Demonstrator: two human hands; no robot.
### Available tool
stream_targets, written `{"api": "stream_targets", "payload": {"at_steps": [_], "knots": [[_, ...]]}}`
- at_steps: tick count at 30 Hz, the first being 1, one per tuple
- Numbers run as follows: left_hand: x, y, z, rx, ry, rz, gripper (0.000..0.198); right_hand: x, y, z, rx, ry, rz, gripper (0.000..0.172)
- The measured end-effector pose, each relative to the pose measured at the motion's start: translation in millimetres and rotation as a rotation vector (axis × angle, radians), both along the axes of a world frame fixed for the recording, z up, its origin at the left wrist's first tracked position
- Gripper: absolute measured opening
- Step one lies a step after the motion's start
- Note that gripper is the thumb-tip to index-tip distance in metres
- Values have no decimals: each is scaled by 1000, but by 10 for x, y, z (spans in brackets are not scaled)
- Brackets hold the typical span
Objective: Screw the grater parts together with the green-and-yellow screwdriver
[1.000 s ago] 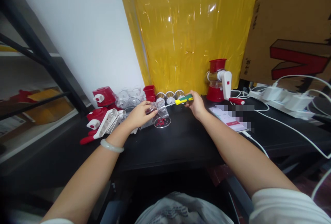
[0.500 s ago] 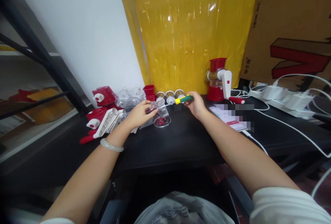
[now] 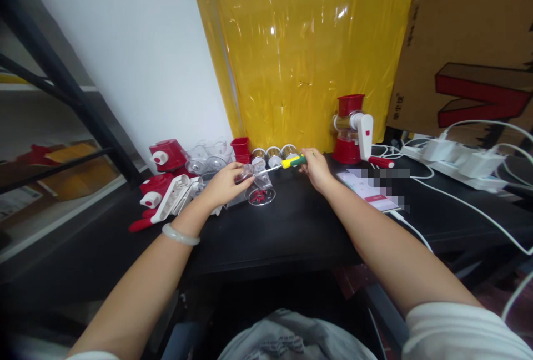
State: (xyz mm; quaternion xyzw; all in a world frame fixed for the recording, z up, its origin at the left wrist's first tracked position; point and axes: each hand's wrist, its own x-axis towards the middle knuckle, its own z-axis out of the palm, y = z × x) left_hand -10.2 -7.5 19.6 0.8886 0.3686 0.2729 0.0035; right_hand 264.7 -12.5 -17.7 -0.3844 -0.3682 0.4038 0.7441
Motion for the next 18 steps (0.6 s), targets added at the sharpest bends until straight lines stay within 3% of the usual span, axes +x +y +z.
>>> {"api": "stream_targets", "payload": {"at_steps": [3,7,13,18], "knots": [[-2,4,0,1,2,-1,41,-23,-29,36,14,128,48,7],[-2,12,-5,-2,4,3,41,-12,-38,48,40,180,105,4],[-2,10,-14,0,1,10,41,35,20,5,-12,6,1,38],[-1,6,-9,7,10,1,41,32,20,-13,-6,-68,16,32]]}}
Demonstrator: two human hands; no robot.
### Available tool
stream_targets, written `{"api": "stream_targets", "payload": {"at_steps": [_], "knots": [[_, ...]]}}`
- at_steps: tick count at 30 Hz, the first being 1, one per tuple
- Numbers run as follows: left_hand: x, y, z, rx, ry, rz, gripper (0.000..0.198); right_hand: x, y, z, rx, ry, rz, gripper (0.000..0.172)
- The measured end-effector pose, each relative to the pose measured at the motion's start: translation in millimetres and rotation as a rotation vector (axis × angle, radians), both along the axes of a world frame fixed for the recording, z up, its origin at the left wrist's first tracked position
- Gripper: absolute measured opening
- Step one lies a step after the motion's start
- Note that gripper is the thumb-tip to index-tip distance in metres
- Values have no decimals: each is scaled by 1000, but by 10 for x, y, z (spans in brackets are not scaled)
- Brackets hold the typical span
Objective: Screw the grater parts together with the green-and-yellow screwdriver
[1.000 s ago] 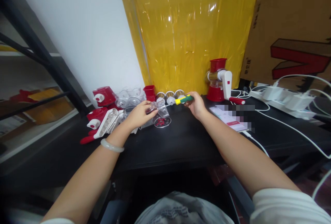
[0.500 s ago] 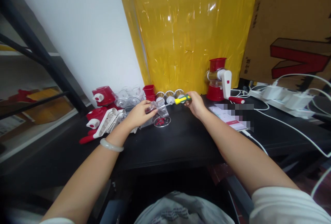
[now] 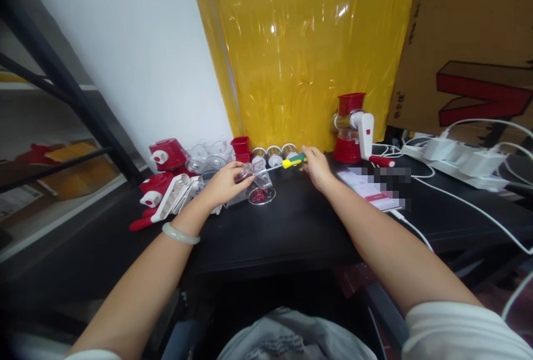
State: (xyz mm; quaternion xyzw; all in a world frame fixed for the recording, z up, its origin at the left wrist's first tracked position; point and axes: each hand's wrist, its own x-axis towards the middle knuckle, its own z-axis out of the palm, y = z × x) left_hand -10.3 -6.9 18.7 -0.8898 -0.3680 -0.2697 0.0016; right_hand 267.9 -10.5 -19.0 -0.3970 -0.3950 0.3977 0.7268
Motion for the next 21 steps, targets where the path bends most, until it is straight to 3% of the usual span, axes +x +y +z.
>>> {"api": "stream_targets", "payload": {"at_steps": [8,14,21], "knots": [[0,-10,15,-7,0,-8,40,-61,-18,60,-17,140,-8,15],[7,-24,21,-25,-7,13,39,-20,-38,62,-10,264,73,6],[2,-17,14,-11,-5,2,41,-17,-7,17,88,187,4,21]]}}
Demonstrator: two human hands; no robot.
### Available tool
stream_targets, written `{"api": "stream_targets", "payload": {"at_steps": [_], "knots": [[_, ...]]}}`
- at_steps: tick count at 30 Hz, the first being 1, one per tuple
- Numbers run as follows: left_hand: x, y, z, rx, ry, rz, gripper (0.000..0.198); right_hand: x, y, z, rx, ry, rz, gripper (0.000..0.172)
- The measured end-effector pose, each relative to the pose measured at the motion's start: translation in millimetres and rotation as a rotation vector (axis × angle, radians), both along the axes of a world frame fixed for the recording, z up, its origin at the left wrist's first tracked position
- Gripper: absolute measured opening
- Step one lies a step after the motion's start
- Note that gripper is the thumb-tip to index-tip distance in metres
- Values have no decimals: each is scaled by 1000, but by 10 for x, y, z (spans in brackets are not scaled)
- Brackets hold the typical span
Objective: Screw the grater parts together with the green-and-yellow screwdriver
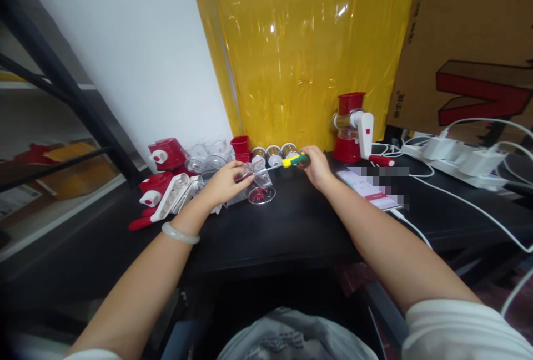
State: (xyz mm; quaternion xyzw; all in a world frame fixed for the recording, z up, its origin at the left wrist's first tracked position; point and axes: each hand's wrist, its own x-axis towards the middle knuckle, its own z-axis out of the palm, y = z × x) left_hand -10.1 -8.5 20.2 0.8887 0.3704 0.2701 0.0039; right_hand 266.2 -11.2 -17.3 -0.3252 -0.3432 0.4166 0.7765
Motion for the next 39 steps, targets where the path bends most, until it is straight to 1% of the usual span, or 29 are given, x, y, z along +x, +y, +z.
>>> {"api": "stream_targets", "payload": {"at_steps": [4,7,10,13,16,18,19,22,24,27,32,35,37,39], "knots": [[0,10,-6,-2,5,5,41,47,37,-29,25,-227,-142,40],[0,15,-12,-1,11,4,41,65,35,-26,-8,-319,-201,42],[-2,18,-17,3,8,3,41,42,23,1,-18,-263,-163,35],[-6,21,-18,0,1,4,41,5,6,32,10,-143,-75,23],[-6,19,-11,3,7,-3,40,-9,-8,42,13,-46,13,19],[-3,12,-4,0,9,0,40,1,-6,32,14,-32,38,21],[-2,8,-2,-3,8,3,40,10,-1,24,15,-47,30,23],[2,2,-1,-7,5,7,40,40,18,-3,6,-168,-57,36],[1,4,-4,-3,7,6,40,48,21,-10,-15,-244,-91,39],[-1,9,-8,-5,9,1,40,33,-1,4,-33,-245,-57,33],[-5,6,-4,-12,-1,8,40,-11,-54,57,-8,-100,16,18],[-5,6,-4,-9,-2,-3,40,-3,-62,66,27,-42,74,15],[-3,6,-5,-9,-4,-3,40,15,-50,58,31,-48,71,21],[0,4,-3,-11,-5,4,39,33,-30,42,16,-96,29,33]]}}
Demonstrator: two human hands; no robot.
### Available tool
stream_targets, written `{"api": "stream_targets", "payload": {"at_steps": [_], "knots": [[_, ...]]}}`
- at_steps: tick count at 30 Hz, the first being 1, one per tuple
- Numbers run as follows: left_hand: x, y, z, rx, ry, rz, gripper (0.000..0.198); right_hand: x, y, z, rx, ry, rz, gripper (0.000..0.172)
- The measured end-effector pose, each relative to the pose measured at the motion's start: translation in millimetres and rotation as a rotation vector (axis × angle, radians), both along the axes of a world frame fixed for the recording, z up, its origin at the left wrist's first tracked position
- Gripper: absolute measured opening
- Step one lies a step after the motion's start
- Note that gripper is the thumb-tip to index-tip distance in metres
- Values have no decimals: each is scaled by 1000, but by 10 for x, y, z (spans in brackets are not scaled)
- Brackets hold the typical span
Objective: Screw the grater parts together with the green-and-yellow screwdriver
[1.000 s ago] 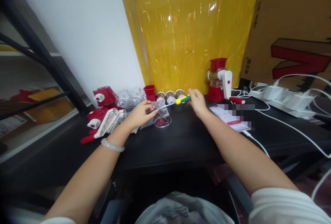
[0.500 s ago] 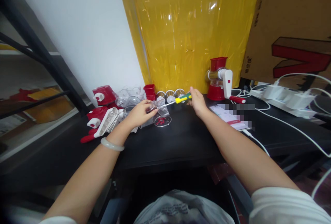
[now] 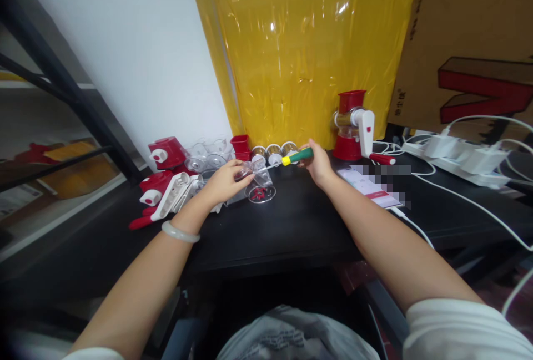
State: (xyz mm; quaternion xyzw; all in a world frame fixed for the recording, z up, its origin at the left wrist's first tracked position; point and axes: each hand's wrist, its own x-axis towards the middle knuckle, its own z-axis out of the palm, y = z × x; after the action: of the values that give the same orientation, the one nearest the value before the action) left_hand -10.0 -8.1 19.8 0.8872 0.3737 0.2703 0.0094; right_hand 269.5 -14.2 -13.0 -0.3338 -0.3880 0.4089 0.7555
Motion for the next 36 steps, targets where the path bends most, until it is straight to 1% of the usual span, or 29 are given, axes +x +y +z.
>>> {"api": "stream_targets", "payload": {"at_steps": [2,4,7,10,13,15,18,20,22,24,29,31,33,34,36], "knots": [[1,-1,2,-3,1,2,39,11,18,-18,-15,-72,-50,43],[0,-1,3,-1,8,-2,40,10,25,-29,-22,-127,-70,43],[-6,1,2,6,11,-6,40,-15,9,-20,-38,-108,-54,30],[-9,5,-2,9,3,-4,41,-40,-19,8,-41,-1,-13,17],[-8,9,-5,13,9,-14,41,-38,-35,21,-27,72,53,13],[-4,8,-5,14,8,-16,41,-20,-28,15,-31,64,54,17],[1,6,-4,8,1,2,41,10,3,-5,-95,-23,-19,35],[1,7,-4,4,3,10,41,19,21,-19,-123,-97,-63,41],[-1,12,-6,6,9,5,41,14,27,-26,-110,-134,-71,37],[-5,16,-8,13,15,-5,41,-4,18,-22,-93,-111,-49,29],[-9,8,-6,18,11,-10,41,-54,-41,34,-101,80,24,7],[-8,7,-6,18,14,-15,41,-55,-61,51,-88,124,78,2],[-7,10,-10,17,14,-10,40,-44,-65,53,-67,122,110,6],[-6,13,-12,15,13,-5,40,-36,-59,49,-70,106,102,11],[-5,16,-16,14,8,3,41,-18,-34,32,-112,47,34,26]]}}
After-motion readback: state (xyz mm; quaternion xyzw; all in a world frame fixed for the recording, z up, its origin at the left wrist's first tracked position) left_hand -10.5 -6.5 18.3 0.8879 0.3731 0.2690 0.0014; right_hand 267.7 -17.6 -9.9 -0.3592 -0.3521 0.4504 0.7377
